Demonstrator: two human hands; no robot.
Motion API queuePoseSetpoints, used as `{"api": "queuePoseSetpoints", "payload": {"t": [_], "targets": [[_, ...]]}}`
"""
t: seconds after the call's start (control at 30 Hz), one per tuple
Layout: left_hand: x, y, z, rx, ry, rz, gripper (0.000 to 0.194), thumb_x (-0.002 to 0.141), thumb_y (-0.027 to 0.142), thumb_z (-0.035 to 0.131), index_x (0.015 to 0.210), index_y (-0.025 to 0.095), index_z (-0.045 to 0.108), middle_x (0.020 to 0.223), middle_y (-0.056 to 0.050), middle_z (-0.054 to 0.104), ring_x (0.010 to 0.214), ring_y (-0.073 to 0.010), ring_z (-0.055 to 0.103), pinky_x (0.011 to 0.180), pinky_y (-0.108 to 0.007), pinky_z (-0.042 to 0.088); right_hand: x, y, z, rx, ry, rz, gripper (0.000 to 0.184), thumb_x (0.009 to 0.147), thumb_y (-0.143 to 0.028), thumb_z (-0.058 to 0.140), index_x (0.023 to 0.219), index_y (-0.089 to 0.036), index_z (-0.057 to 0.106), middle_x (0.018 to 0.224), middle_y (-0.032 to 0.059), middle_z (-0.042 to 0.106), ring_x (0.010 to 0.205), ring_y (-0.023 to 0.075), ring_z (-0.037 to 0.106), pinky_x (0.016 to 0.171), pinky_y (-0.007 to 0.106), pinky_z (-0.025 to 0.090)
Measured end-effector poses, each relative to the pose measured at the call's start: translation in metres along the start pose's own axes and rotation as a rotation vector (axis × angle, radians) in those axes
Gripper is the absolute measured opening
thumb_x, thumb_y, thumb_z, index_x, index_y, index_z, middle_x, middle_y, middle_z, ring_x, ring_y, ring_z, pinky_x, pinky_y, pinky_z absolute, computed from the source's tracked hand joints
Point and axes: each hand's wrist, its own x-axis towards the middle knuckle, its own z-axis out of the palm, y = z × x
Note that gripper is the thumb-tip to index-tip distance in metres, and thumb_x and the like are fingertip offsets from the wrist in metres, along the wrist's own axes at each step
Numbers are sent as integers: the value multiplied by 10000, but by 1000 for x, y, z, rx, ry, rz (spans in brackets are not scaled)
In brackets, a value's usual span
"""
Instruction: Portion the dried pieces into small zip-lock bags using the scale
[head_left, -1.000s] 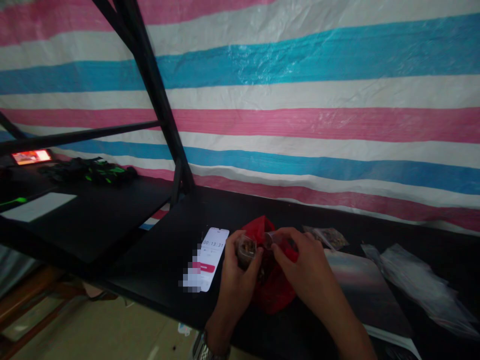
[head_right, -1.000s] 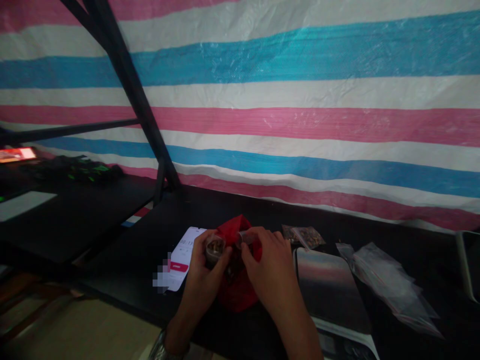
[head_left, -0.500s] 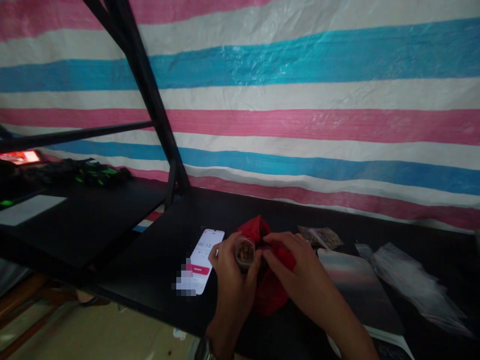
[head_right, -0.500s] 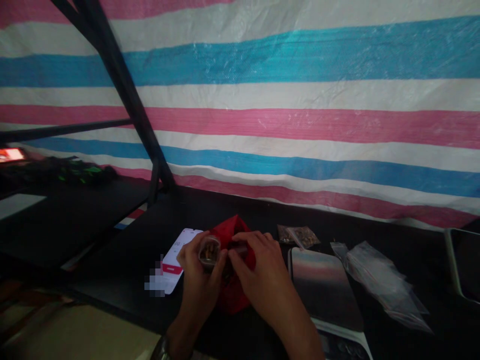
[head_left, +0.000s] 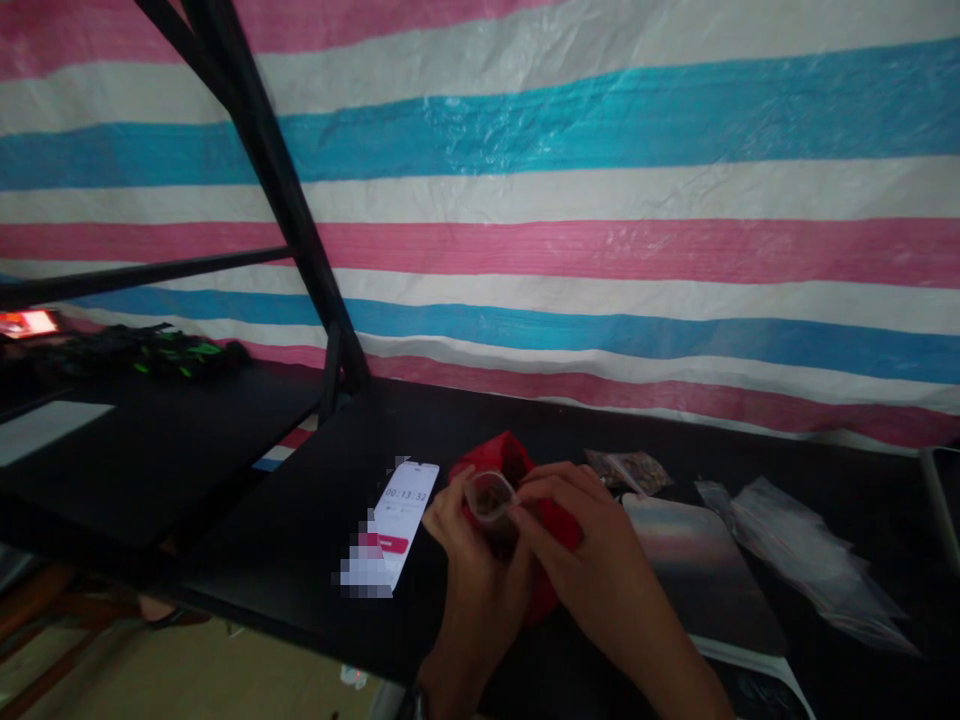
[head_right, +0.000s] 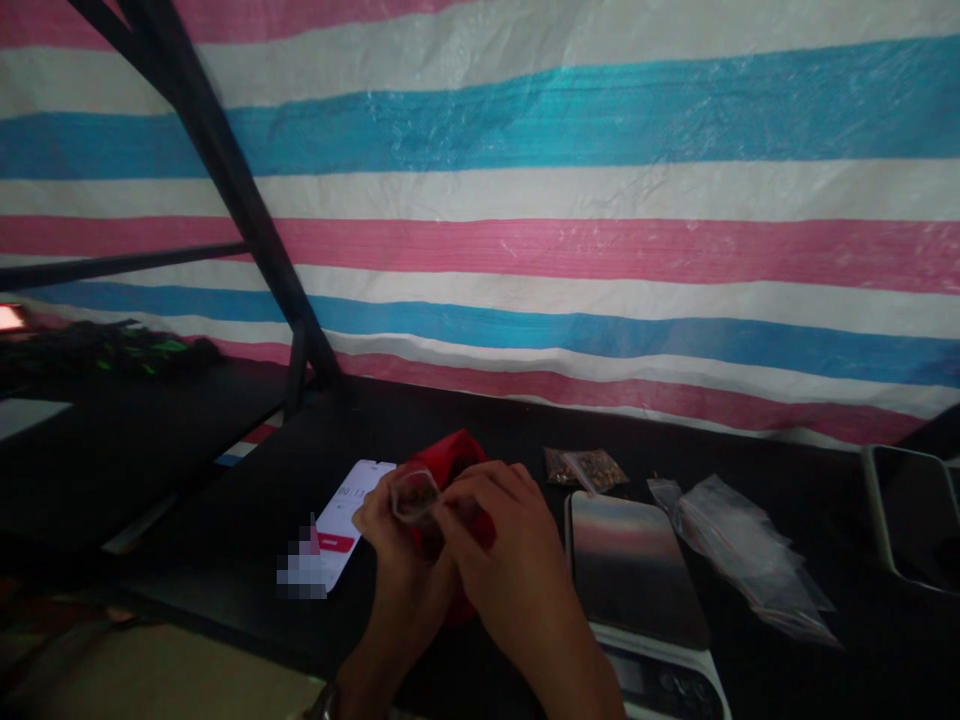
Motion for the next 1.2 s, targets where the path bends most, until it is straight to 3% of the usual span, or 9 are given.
{"api": "queuePoseSetpoints", "payload": {"t": [0.2,0.27,0.43,0.6,0.73,0.87,0.97,1.13,1.2], "targets": [[1,15,-10,-191,-77,28,444,1028,410,596,1456,302,557,1389,-122,603,1299,-329,567,1085,-492,464,4,7,-4,64,189,34,142,924,-164,720,852,-265,789,961,28,760,943,221,694,894,359,520],[5,15,-10,-275,-27,-42,326,1062,413,537,1340,302,668,1316,-100,676,1240,-299,625,1056,-459,496,5,7,-5,105,176,57,143,927,-173,698,848,-258,782,913,19,752,877,205,684,847,332,524],[18,11,-9,-426,53,-301,175,973,411,709,1011,256,781,1008,-39,780,915,-215,739,833,-339,588,2,5,-4,195,39,167,129,956,-260,666,862,-241,752,827,-2,745,758,180,652,747,293,515],[21,14,-15,-328,4,-65,108,960,293,724,1011,284,819,991,1,804,936,-164,748,850,-258,585,-1,7,-1,227,-21,193,140,985,-302,652,1005,-249,780,917,-3,773,819,174,678,804,289,523],[20,16,-21,-212,59,70,136,966,221,710,1027,290,809,954,24,793,895,-133,732,820,-220,568,-5,11,-4,318,-77,205,184,1006,-359,653,1107,-270,778,1021,0,794,916,181,721,841,286,544],[19,14,-23,-179,86,125,154,981,195,671,990,283,797,900,34,768,857,-126,708,806,-216,556,-5,10,-5,254,-37,190,153,969,-303,662,953,-241,802,938,6,798,866,184,708,840,294,534],[18,13,-22,-228,117,16,138,993,258,661,1046,276,787,959,18,783,901,-139,727,822,-229,570,-3,7,-1,276,-5,222,160,946,-296,659,901,-229,797,872,7,789,817,185,700,781,290,529],[23,13,-22,-387,-64,-198,268,963,476,691,1011,228,779,1002,-42,798,925,-202,743,808,-292,600,9,6,14,463,-24,198,225,975,-408,653,988,-231,790,981,22,813,901,195,742,836,296,552],[27,10,-24,-374,27,-253,306,948,519,693,967,220,759,966,-39,778,888,-195,720,789,-290,587,14,9,21,473,-39,200,249,1008,-405,615,1093,-233,774,1059,36,815,957,204,753,877,316,556]]}}
